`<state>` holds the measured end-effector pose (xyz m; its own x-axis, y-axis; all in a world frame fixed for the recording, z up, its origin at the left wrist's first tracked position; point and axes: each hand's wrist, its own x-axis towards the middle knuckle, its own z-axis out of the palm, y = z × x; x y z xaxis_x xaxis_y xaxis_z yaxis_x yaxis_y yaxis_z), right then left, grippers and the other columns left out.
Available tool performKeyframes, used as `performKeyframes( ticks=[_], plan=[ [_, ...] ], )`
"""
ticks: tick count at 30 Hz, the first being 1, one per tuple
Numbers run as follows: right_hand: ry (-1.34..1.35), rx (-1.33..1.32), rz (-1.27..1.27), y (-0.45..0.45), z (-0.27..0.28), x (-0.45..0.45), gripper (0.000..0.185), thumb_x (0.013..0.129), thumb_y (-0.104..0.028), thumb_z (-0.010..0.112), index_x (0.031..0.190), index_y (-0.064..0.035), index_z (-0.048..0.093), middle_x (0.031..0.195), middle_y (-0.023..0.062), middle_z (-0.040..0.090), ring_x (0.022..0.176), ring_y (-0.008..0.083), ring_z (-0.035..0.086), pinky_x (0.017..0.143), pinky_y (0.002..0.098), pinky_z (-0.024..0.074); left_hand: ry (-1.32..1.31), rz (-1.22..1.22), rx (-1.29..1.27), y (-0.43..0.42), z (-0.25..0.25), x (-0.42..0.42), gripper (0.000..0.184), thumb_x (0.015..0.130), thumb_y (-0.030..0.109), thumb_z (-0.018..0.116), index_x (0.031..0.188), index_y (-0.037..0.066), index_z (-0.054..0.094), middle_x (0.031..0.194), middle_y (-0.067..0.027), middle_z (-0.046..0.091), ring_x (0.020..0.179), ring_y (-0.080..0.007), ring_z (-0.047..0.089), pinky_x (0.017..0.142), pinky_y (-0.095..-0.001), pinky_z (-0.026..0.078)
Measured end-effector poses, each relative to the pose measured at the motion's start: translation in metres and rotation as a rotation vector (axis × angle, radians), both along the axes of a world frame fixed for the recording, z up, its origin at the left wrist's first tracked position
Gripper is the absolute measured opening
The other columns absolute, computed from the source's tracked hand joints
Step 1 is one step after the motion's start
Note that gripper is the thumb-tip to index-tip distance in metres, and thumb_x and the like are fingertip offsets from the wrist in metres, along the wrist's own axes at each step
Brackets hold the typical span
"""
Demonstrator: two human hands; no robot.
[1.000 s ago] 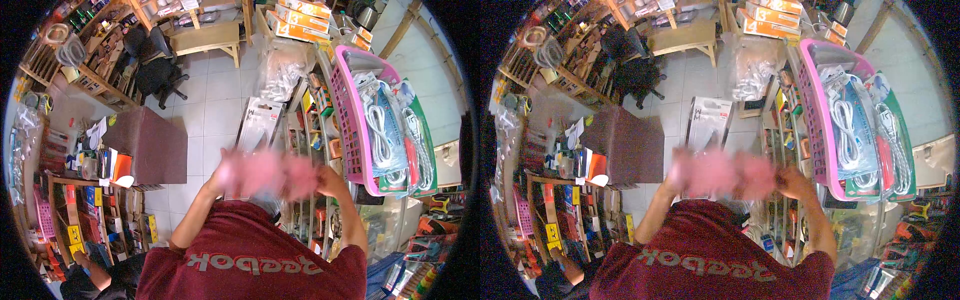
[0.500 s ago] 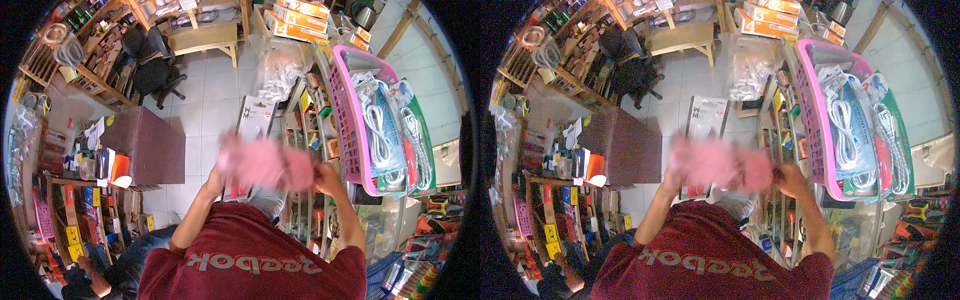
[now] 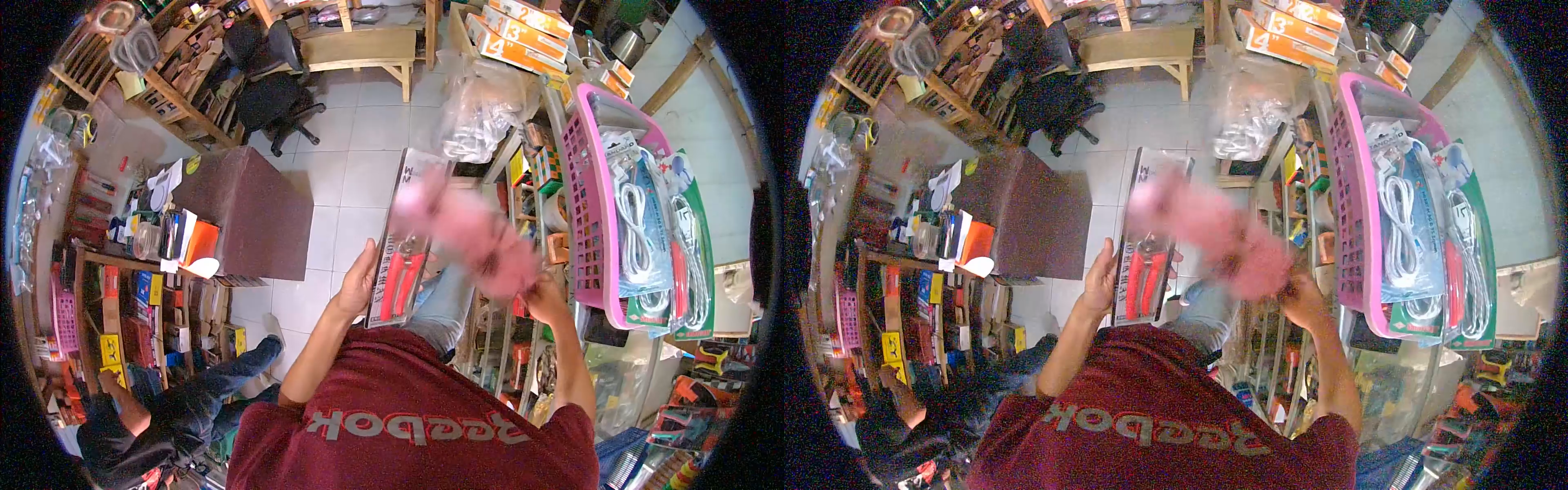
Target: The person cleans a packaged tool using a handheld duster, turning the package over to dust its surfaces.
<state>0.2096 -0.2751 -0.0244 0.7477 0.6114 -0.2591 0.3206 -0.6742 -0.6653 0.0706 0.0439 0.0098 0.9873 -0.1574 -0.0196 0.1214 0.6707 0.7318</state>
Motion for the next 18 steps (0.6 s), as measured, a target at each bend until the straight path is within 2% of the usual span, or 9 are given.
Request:
performKeyframes(
  ticks=[1,2,3,5,8,9,10,14,18],
  plan=[
    [-0.168,-0.011,0.192,-0.004,-0.006,0.0,0.02,0.072,-0.015,0.061,0.089,-0.0054,0.064,0.075,0.0193,0.062,0.074,0.0378,0.06,0.067,0.0459,0.047,0.067,0.275,0.464,-0.004,0.0,-0.009,0.066,0.098,0.048,0.014,0.138,-0.002,0.032,0.13,-0.0193,0.049,0.115,-0.0256,0.053,0.099,-0.0399,0.042],
    [-0.337,-0.022,0.383,-0.002,-0.003,-0.001,0.021,0.071,-0.014,0.063,0.09,-0.0055,0.064,0.071,0.0189,0.061,0.071,0.0375,0.059,0.065,0.045,0.0464,0.049,0.2,0.3,-0.001,-0.001,-0.008,0.065,0.099,0.048,0.015,0.137,-0.002,0.033,0.129,-0.0191,0.05,0.114,-0.0256,0.054,0.099,-0.04,0.042],
    [-0.186,-0.07,0.421,0.003,0.006,-0.002,0.016,0.07,-0.01,0.061,0.085,-0.0054,0.065,0.07,0.0192,0.061,0.071,0.0377,0.06,0.064,0.0441,0.0469,0.032,0.121,0.137,0.003,-0.003,-0.006,0.064,0.099,0.047,0.015,0.137,-0.002,0.034,0.129,-0.019,0.05,0.113,-0.0256,0.054,0.098,-0.0401,0.043],
    [-0.208,-0.169,0.299,0.005,0.003,-0.004,0.021,0.07,-0.014,0.061,0.089,-0.006,0.065,0.078,0.0202,0.063,0.078,0.0385,0.061,0.072,0.0468,0.0477,0.092,0.017,-0.182,0.005,0.003,-0.01,0.06,0.1,0.043,0.019,0.134,-0.003,0.038,0.127,-0.018,0.052,0.111,-0.0262,0.055,0.096,-0.0401,0.044],
    [-0.069,-0.024,0.066,0.009,0.005,-0.002,0.02,0.068,-0.016,0.061,0.083,-0.0042,0.064,0.078,0.0203,0.063,0.076,0.0396,0.061,0.07,0.0467,0.0485,0.16,0.363,0.331,0.004,-0.016,-0.015,0.058,0.099,0.042,0.024,0.133,-0.002,0.039,0.126,-0.0162,0.053,0.111,-0.026,0.055,0.095,-0.0385,0.045],
    [-0.083,0.037,0.039,0.009,0.003,-0.001,0.018,0.068,-0.016,0.062,0.081,-0.0038,0.064,0.077,0.0203,0.063,0.075,0.0399,0.061,0.068,0.0466,0.0484,0.047,0.068,-0.084,0.013,-0.02,-0.011,0.057,0.099,0.042,0.026,0.132,-0.001,0.041,0.126,-0.015,0.053,0.112,-0.0249,0.054,0.097,-0.0375,0.042],
    [-0.097,0.099,0.008,0.008,0.002,-0.001,0.017,0.068,-0.017,0.062,0.079,-0.0034,0.064,0.075,0.0202,0.063,0.073,0.0401,0.06,0.067,0.0464,0.0483,0.091,0.085,-0.053,0.013,-0.023,-0.012,0.057,0.099,0.043,0.026,0.132,-0.001,0.042,0.125,-0.0147,0.054,0.112,-0.0245,0.054,0.098,-0.0372,0.042],
    [-0.255,-0.234,0.388,0.01,0.029,-0.001,0.013,0.07,-0.015,0.061,0.074,-0.0025,0.063,0.075,0.0209,0.063,0.074,0.0407,0.061,0.065,0.0475,0.0464,0.11,0.04,0.024,0.007,-0.005,-0.003,0.058,0.099,0.044,0.025,0.133,0.0,0.041,0.125,-0.0141,0.053,0.113,-0.0231,0.053,0.1,-0.0368,0.039],
    [-0.1,-0.051,0.087,0.007,0.01,0.004,0.014,0.07,-0.014,0.06,0.078,-0.0037,0.065,0.077,0.0206,0.064,0.075,0.041,0.061,0.068,0.048,0.0474,0.173,0.21,0.254,-0.001,-0.001,-0.008,0.061,0.098,0.047,0.025,0.134,-0.001,0.038,0.128,-0.0129,0.05,0.114,-0.0221,0.052,0.099,-0.0353,0.04]
  ],
)
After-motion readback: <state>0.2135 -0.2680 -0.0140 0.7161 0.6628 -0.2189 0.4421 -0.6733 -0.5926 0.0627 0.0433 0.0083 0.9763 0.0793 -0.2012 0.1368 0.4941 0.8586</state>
